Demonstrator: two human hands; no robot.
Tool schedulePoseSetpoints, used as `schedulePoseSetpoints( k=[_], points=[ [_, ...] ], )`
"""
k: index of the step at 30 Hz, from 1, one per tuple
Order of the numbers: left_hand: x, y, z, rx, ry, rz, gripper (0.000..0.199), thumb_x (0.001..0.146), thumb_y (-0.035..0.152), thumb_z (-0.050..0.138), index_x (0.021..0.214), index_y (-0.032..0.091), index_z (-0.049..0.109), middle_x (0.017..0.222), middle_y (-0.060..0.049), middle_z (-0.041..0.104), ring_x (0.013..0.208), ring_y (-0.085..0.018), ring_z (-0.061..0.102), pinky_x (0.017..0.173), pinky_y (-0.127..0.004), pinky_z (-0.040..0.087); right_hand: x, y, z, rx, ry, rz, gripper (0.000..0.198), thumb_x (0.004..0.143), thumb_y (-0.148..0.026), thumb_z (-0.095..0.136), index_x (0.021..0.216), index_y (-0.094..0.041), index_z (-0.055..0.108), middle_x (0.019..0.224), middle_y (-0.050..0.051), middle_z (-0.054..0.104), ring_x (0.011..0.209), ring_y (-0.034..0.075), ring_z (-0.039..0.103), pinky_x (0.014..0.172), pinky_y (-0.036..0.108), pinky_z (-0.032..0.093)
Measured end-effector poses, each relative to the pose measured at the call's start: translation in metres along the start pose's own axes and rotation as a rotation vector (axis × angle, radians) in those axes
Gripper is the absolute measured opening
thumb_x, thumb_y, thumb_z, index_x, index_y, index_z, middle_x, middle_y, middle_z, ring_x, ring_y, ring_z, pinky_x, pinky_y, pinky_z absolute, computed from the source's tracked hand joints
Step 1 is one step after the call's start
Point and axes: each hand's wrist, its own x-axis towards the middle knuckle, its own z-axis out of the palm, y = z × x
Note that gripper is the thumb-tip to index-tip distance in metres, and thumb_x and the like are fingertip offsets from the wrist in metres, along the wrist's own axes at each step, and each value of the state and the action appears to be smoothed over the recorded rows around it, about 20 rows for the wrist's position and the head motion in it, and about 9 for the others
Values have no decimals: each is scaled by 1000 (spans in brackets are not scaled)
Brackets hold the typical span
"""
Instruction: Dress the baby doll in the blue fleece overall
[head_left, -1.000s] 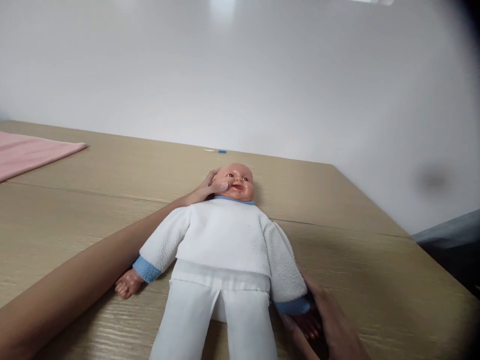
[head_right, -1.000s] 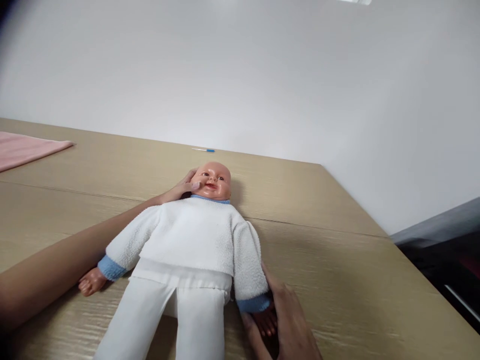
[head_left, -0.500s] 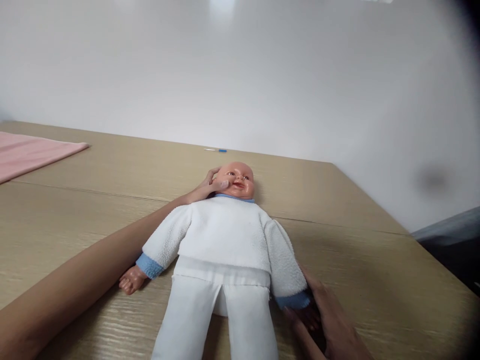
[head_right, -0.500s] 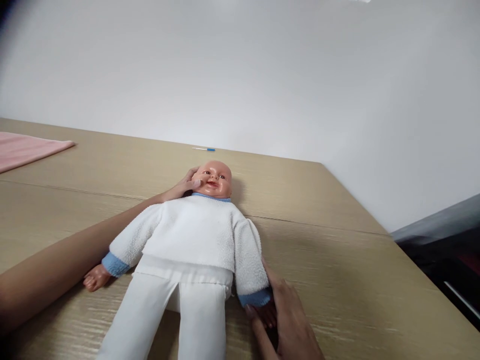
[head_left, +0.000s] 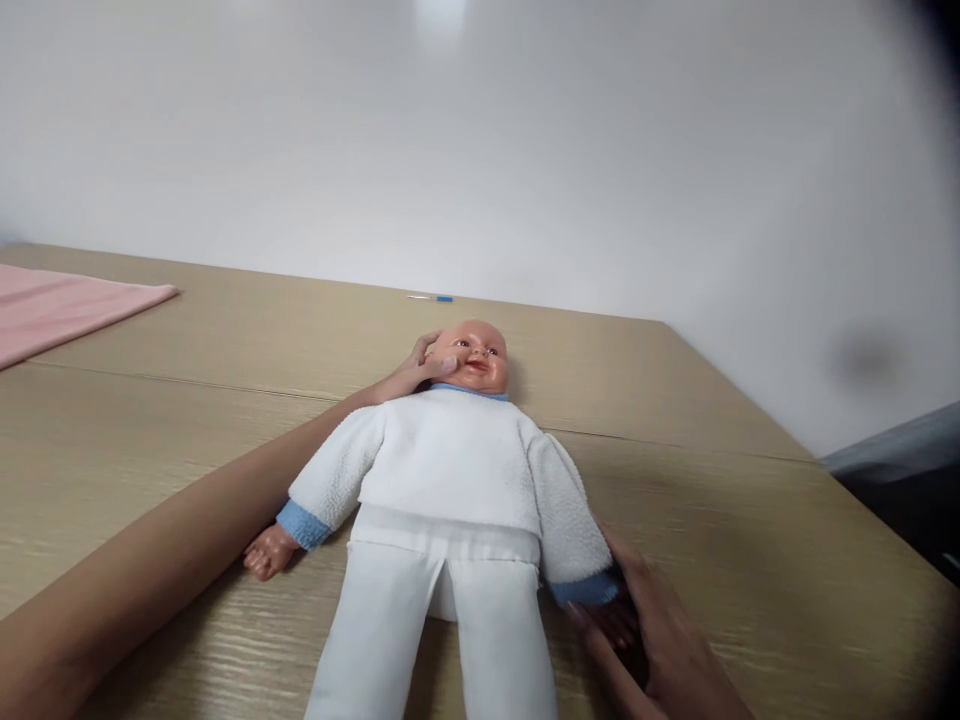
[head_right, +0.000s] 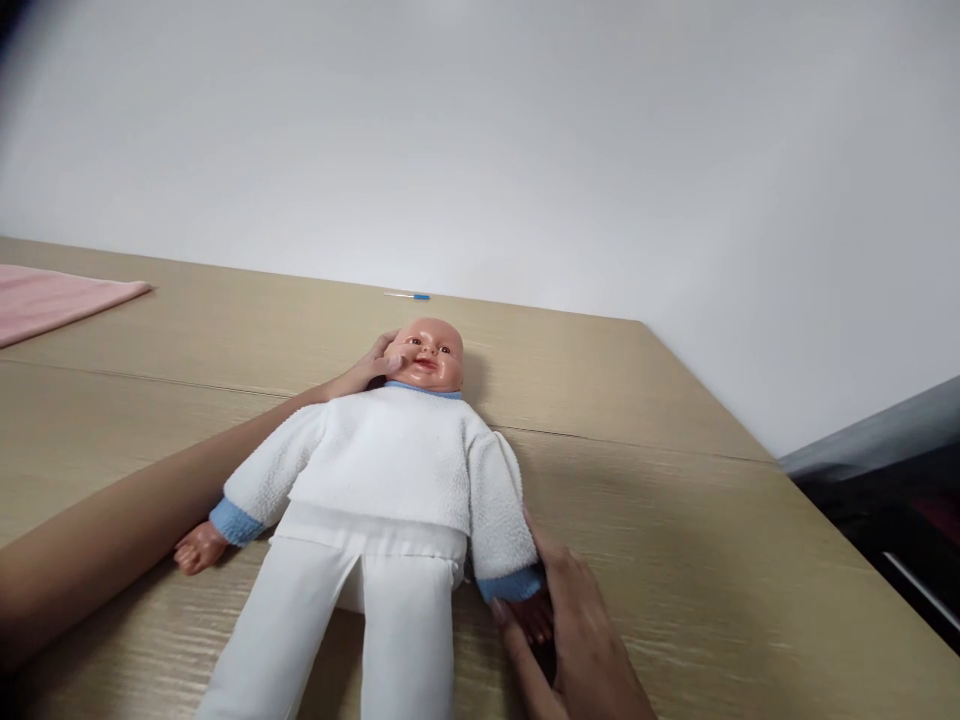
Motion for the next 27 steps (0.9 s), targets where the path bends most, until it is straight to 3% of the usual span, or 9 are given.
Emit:
schedulePoseSetpoints(
  k=[6, 12, 15, 20, 27],
  points=[
    [6, -7, -7, 26, -10, 15, 109, 74, 60, 96, 159, 24, 38, 163, -18, 57, 157, -43, 50, 135, -58, 30, -2, -4, 2, 22, 11, 3, 55, 110, -39, 57, 163, -27, 44, 137, 16, 76, 117, 34, 79, 95, 45, 71],
    [9, -7, -7, 64, 6, 5, 118, 68, 65, 96, 161, 24, 34, 163, -19, 56, 159, -45, 47, 135, -59, 29, 1, -6, 2, 21, 13, 22, 59, 110, -39, 57, 166, -30, 39, 142, 15, 73, 124, 33, 76, 100, 47, 69],
    [5, 0, -4, 97, -12, -11, 120, 69, 66, 94, 162, 23, 30, 163, -21, 55, 159, -44, 47, 135, -58, 29, 4, -7, 3, 31, 38, -10, 59, 110, -36, 56, 165, -29, 37, 143, 15, 72, 127, 32, 75, 100, 47, 68],
    [0, 15, 0, 169, -59, -56, 107, 76, 62, 89, 159, 25, 32, 166, -19, 52, 160, -41, 47, 136, -58, 29, 5, -8, 6, 42, 60, -41, 56, 111, -31, 52, 164, -30, 34, 141, 14, 72, 127, 31, 73, 103, 49, 65],
    [-12, 42, -1, 370, -124, -122, 92, 88, 66, 78, 160, 25, 39, 170, -19, 49, 159, -38, 49, 131, -56, 39, 7, -3, 9, 46, 54, -64, 57, 110, -28, 53, 165, -27, 36, 146, 16, 69, 132, 35, 68, 109, 56, 60]
  ],
)
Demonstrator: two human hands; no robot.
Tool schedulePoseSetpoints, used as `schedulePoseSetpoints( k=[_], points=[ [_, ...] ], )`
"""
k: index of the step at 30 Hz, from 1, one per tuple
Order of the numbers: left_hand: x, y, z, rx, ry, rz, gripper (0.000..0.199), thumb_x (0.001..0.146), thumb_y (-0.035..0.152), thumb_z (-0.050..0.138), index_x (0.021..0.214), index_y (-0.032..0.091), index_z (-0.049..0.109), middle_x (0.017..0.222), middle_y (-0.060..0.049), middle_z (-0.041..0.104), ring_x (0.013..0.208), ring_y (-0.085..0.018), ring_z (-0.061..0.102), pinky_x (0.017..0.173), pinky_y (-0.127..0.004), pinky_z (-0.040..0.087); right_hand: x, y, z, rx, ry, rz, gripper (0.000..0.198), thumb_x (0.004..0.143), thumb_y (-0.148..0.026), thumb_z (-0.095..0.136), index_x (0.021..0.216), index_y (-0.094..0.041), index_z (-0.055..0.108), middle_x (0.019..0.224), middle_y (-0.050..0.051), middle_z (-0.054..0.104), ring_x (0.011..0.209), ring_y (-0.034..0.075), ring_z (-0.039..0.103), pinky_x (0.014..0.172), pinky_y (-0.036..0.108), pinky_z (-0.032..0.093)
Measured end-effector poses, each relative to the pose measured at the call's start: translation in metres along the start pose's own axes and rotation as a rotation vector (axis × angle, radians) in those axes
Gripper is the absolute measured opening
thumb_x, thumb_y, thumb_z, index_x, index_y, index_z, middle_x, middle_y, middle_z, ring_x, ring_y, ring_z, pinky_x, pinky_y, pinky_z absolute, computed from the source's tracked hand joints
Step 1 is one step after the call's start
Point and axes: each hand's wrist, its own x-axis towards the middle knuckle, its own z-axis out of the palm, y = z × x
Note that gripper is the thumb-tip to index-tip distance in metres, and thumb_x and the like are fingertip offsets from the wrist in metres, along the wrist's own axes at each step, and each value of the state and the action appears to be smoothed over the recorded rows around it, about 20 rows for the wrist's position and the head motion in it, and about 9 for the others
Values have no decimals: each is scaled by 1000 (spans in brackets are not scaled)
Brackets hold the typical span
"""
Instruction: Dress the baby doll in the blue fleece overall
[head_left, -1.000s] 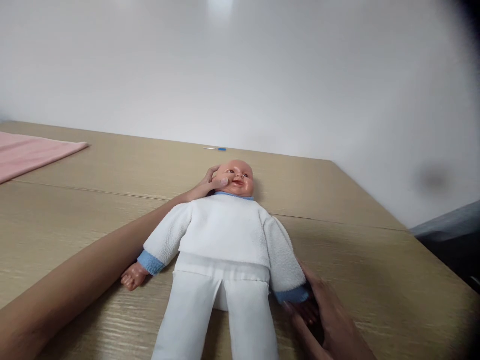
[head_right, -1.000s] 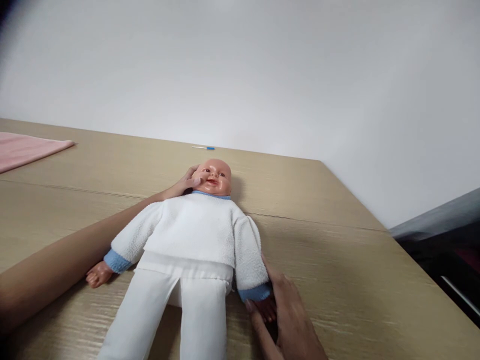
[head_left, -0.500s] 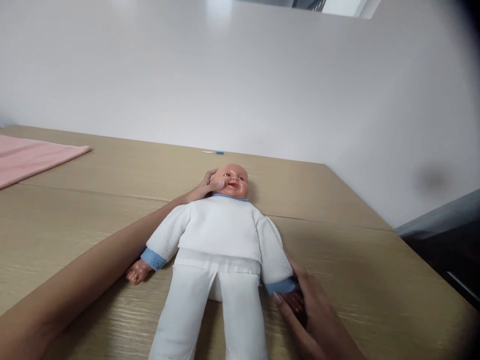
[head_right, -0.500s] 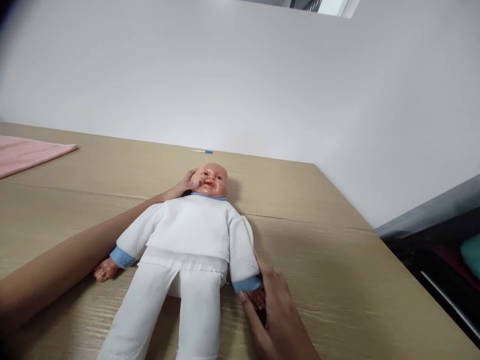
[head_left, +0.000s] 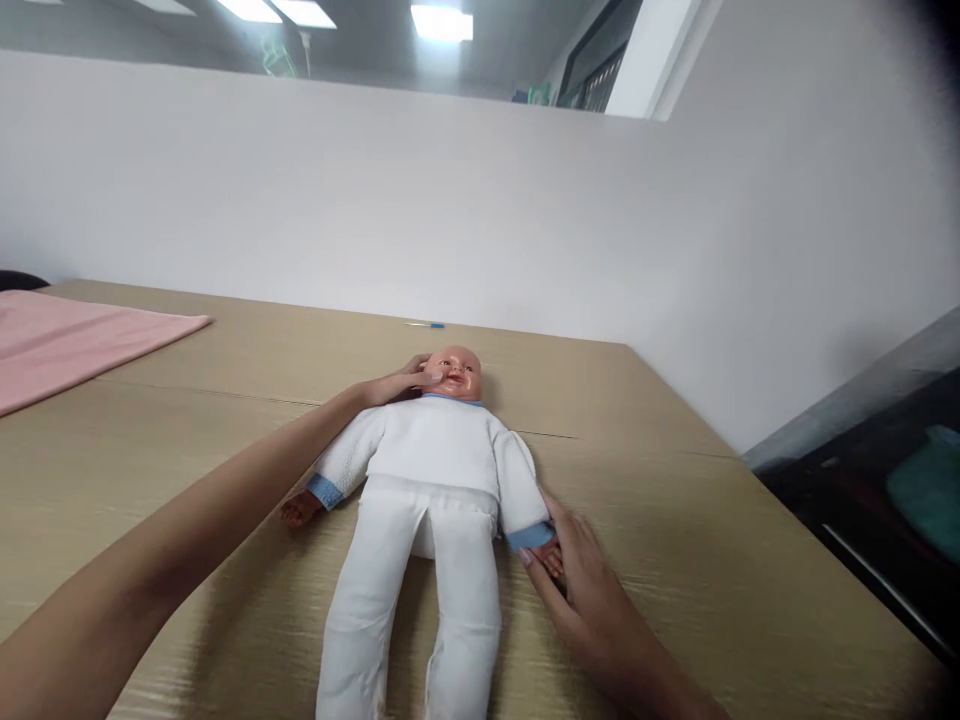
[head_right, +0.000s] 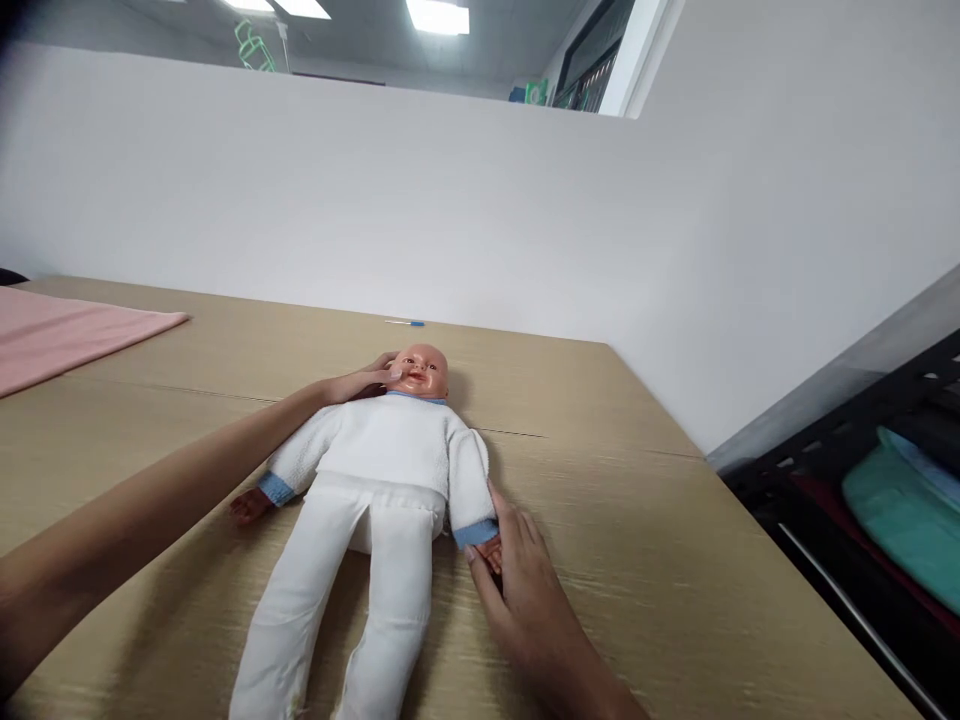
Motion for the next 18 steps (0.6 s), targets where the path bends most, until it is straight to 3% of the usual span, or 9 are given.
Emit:
schedulePoseSetpoints(
  k=[3, 5, 8, 10, 12, 14, 18],
  points=[
    [-12, 11, -5, 139, 9, -10, 91, 91, 71, 75, 163, 25, 40, 170, -19, 48, 158, -39, 49, 129, -57, 43, 1, 2, 2, 14, 8, 6, 56, 110, -29, 54, 164, -27, 38, 147, 16, 68, 133, 35, 66, 110, 57, 59],
    [-20, 18, -6, 249, 58, 8, 101, 87, 71, 80, 166, 23, 37, 171, -22, 45, 161, -42, 43, 129, -61, 40, 2, 3, 4, 22, 14, -3, 55, 110, -30, 54, 162, -27, 40, 146, 17, 68, 134, 36, 65, 111, 58, 58],
    [-35, 32, 1, 405, 188, 93, 108, 78, 64, 90, 164, 19, 41, 175, -23, 34, 167, -44, 26, 135, -64, 25, 2, 4, 7, 28, 27, 0, 54, 110, -32, 53, 162, -25, 40, 146, 18, 67, 135, 36, 64, 113, 59, 56],
    [-48, 45, 15, 498, 265, 205, 90, 83, 58, 87, 155, 20, 50, 175, -20, 35, 169, -40, 21, 139, -60, 16, 3, 6, 9, 39, 33, 0, 55, 110, -33, 52, 163, -24, 40, 148, 18, 66, 136, 36, 63, 114, 59, 55],
    [-65, 61, 39, 593, 301, 381, 57, 95, 52, 76, 142, 22, 61, 166, -17, 48, 166, -35, 28, 138, -57, 18, 6, 8, 13, 50, 36, -13, 56, 110, -34, 51, 164, -22, 39, 151, 19, 65, 136, 36, 63, 116, 60, 54],
    [-87, 78, 73, 636, 264, 584, 32, 106, 46, 63, 126, 22, 68, 151, -15, 63, 156, -32, 46, 133, -55, 30, 9, 10, 16, 45, 42, -23, 57, 109, -35, 52, 164, -21, 41, 152, 19, 65, 136, 36, 63, 116, 59, 54],
    [-140, 110, 157, 606, 61, 746, 26, 109, 41, 64, 127, 23, 69, 154, -15, 61, 152, -31, 50, 132, -52, 33, 13, 1, 11, -5, 109, -35, 62, 105, -36, 58, 161, -15, 44, 149, 22, 66, 139, 38, 63, 116, 59, 53]
  ],
)
